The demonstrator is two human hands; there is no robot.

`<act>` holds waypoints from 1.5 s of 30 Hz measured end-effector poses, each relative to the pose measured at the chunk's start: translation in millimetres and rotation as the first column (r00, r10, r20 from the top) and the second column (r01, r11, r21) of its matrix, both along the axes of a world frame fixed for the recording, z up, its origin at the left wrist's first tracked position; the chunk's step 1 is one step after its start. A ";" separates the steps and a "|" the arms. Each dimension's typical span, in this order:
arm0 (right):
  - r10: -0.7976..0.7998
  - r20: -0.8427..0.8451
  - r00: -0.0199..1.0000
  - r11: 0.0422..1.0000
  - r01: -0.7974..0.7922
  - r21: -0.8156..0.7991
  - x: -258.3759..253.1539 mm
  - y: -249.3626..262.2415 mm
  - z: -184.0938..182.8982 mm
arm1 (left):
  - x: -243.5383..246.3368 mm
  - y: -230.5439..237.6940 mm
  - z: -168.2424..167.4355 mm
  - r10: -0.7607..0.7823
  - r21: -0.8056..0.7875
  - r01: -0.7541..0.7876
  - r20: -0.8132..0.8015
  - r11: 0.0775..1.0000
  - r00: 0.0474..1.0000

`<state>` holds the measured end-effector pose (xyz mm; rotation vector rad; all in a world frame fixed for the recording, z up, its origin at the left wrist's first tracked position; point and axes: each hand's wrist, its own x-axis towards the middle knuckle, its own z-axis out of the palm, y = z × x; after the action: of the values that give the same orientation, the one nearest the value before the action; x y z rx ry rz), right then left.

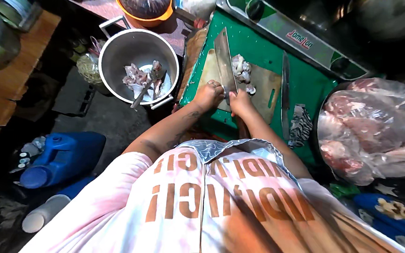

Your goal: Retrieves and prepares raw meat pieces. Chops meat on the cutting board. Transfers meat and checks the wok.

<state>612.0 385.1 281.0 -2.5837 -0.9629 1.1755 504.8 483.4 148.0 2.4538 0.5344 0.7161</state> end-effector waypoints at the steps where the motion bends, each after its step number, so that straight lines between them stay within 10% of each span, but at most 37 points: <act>1: 0.000 -0.080 0.997 0.997 -0.007 -0.080 -0.7 12.5 23.7 | -1.1 -0.1 -1.2 -0.009 0.001 0.009 0.013 1.000 1.000; 4: 0.040 -0.039 0.998 0.965 -0.029 0.262 28.0 23.8 -32.0 | -8.5 0.5 -1.4 -0.048 -0.037 0.049 0.027 0.998 0.998; 15: -0.049 -0.020 0.999 0.994 0.050 0.102 5.4 -39.7 -36.2 | -11.5 3.1 1.5 -0.020 -0.103 0.024 0.041 0.994 0.999; 22: -0.051 -0.073 0.996 0.998 0.048 -0.036 -1.2 34.4 -17.7 | -7.5 10.8 9.4 -0.042 -0.163 0.037 -0.025 0.986 0.999; 25: -0.053 -0.023 0.998 0.986 0.056 0.158 12.0 47.0 -49.3 | -5.6 11.3 6.9 -0.032 -0.158 0.026 -0.035 0.987 0.999; 45: -0.021 -0.011 1.000 0.994 0.023 0.109 4.7 -2.2 -20.7 | -20.3 0.9 -12.0 -0.004 -0.051 0.013 0.176 0.999 0.984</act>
<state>616.7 382.9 260.3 -2.4950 -0.9659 1.0971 484.5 484.3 136.0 2.3154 0.4679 0.8947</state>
